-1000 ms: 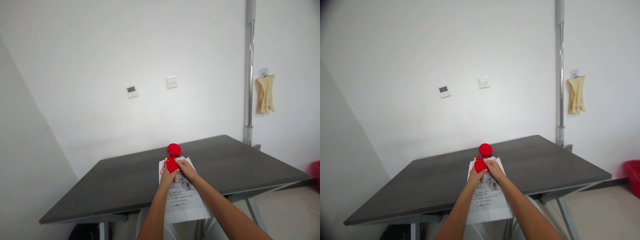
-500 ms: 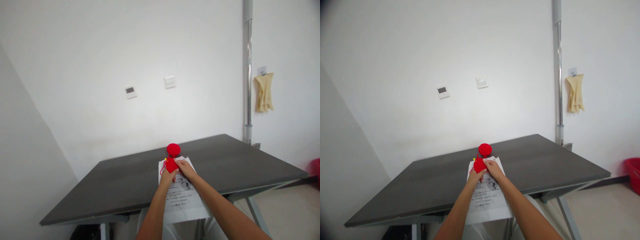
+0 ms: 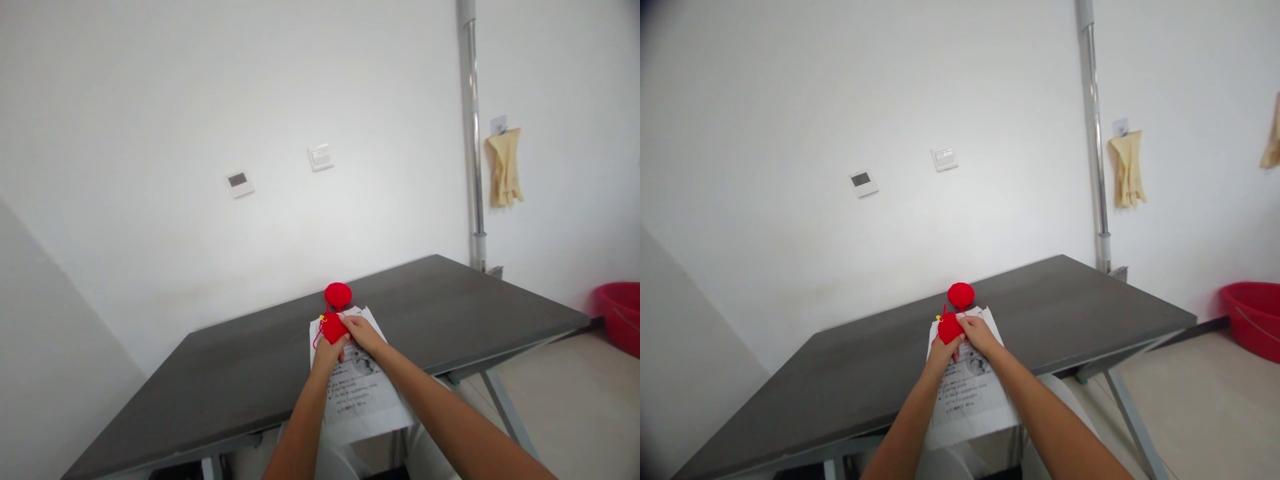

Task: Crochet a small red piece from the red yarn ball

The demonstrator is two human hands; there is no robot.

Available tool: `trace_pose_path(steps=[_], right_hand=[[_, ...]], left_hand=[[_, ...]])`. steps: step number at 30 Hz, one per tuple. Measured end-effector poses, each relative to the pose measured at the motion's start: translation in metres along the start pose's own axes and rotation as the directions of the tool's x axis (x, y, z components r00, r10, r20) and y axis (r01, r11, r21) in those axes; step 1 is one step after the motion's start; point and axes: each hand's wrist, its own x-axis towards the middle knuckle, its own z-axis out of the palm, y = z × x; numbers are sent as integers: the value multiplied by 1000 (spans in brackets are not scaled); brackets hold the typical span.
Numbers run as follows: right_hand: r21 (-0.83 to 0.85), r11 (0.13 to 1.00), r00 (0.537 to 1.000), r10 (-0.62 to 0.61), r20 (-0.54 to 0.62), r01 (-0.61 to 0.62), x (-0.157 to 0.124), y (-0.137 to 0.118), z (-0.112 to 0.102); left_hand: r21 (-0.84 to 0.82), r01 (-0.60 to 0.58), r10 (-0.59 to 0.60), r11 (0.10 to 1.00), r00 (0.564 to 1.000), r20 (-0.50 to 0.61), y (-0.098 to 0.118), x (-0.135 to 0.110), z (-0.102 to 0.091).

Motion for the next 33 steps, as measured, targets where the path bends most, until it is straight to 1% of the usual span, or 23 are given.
trace_pose_path(steps=[3, 6, 10, 19, 25, 28, 33], right_hand=[[5, 1000, 1000, 0, -2, 0, 0, 0, 0], [-34, 999, 1000, -7, 1, 7, -1, -2, -1], [-27, 1000, 1000, -12, 13, 12, -3, -5, -3], [26, 1000, 999, -16, 33, 15, -3, -4, -5], [29, 997, 996, 70, 46, -71, -1, -1, -2], [47, 996, 995, 79, 62, -82, 1, 2, -1], [28, 996, 994, 79, 71, -82, 1, 4, -1]], left_hand=[[10, -20, 20, 1000, 1000, -11, -2, 0, 0], [9, -15, 15, 1000, 1000, -18, -5, 2, 1], [6, -12, 12, 1000, 1000, 0, -8, 5, 1], [26, -12, 12, 1000, 1000, -14, 1, -1, 1], [5, -22, 22, 1000, 1000, -16, -1, -1, 1], [-8, -23, 23, 1000, 1000, -14, -1, -1, 1], [-24, -28, 27, 999, 999, -22, 2, -2, 0]])
